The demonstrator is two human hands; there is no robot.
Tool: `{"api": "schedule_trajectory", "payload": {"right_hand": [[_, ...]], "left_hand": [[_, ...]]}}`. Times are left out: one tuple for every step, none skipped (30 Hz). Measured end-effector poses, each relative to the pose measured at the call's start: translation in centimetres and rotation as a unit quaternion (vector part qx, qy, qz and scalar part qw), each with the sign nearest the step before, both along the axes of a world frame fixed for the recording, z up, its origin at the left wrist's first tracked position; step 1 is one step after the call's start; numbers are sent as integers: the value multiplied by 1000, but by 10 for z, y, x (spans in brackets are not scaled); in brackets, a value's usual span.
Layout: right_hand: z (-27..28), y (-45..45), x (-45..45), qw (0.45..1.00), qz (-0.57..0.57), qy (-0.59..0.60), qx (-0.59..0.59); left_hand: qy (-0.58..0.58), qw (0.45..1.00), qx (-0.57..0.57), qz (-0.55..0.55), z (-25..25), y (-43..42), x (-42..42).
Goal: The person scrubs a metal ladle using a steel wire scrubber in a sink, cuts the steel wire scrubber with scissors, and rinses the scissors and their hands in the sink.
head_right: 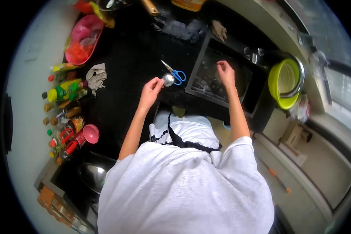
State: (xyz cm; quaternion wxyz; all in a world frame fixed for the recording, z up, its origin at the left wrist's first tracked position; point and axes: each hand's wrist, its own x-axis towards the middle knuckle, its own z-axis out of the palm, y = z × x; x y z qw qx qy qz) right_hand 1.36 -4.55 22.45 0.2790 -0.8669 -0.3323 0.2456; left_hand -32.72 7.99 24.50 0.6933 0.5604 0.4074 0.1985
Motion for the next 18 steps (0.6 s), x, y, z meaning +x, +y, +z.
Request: {"api": "schedule_trajectory", "payload": {"right_hand": [[-36, -36, 9, 999, 29, 22, -40], [-73, -64, 22, 987, 67, 49, -137], [-100, -82, 21, 980, 88, 35, -175], [-119, -93, 16, 970, 113, 26, -212], [-131, -89, 19, 971, 113, 27, -211], [-140, -92, 15, 961, 121, 28, -246], [-152, -91, 4, 951, 133, 35, -278], [-166, -85, -7, 950, 132, 49, -279], [-174, -74, -22, 939, 128, 5, -318], [-180, -70, -29, 925, 126, -40, -356], [-186, -68, -25, 918, 137, -51, -370], [-197, -67, -21, 909, 149, -60, -384], [-224, -79, -7, 918, 181, -64, -346], [-248, -93, 13, 926, 214, -73, -303], [-246, -98, 32, 926, 223, -70, -298], [-236, -106, 52, 940, 222, -64, -251], [-227, -109, 63, 954, 210, -60, -205], [-217, -115, 65, 952, 220, -58, -204]], "left_hand": [[6, 1000, -6, -25, 3, -4, 3], [28, 998, -16, -45, 8, -8, 7], [51, 997, -26, -59, 13, -11, 11], [63, 995, -30, -71, 15, -16, 17], [71, 992, -65, -77, 18, -16, 20], [87, 986, -108, -92, 19, -19, 24], [102, 984, -112, -98, 17, -24, 29], [96, 984, -123, -88, 14, -30, 36], [91, 984, -135, -77, 9, -38, 44], [104, 981, -141, -79, 5, -45, 51], [97, 982, -142, -78, 1, -51, 59], [91, 983, -143, -76, -2, -60, 65], [80, 985, -141, -54, -3, -70, 74], [89, 985, -143, -47, -9, -82, 79], [144, 987, -66, -32, -18, -92, 83], [207, 978, 3, -11, -25, -113, 86], [231, 973, 1, 17, -32, -124, 90], [235, 972, -2, 26, -33, -135, 94]]}}
